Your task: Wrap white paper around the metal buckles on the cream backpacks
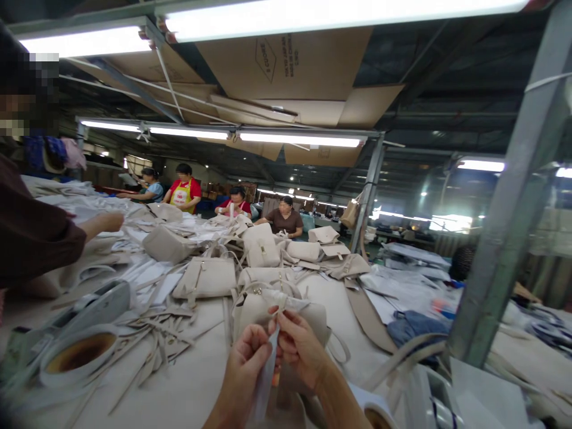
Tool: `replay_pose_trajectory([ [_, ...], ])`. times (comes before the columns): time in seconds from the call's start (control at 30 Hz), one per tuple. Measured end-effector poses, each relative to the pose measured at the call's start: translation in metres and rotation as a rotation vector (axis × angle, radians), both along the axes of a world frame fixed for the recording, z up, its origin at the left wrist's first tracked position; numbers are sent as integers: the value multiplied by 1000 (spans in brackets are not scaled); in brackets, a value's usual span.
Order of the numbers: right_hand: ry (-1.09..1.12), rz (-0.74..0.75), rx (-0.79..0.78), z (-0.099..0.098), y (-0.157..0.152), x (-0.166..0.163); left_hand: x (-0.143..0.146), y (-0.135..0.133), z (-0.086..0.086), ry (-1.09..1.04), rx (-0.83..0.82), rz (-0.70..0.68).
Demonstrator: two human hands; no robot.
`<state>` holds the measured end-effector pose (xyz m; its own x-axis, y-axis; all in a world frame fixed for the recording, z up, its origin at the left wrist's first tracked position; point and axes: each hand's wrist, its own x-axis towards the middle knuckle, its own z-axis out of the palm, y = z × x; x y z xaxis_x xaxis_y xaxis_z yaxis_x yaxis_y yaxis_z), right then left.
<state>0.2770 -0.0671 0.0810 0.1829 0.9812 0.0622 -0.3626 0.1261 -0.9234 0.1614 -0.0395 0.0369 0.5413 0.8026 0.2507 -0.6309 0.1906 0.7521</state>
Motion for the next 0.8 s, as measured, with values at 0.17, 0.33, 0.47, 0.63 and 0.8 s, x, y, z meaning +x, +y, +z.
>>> replay_pose_trajectory([
  [0.17, -82, -78, -3, -2, -1, -1, -8, 2, 4, 170, 169, 132],
  [0.33, -303, -65, 55, 2, -10, -4, -9, 3, 6, 175, 193, 171],
  [0.47, -373, 20, 19, -2, -15, 3, -7, 2, 4, 90, 32, 3],
  [0.63, -348, 2, 46, -13, -14, 12, -13, 3, 8, 106, -173, -185],
  [0.8, -375, -145, 122, -22, -8, 3, -17, 8, 10, 96, -506, -624],
])
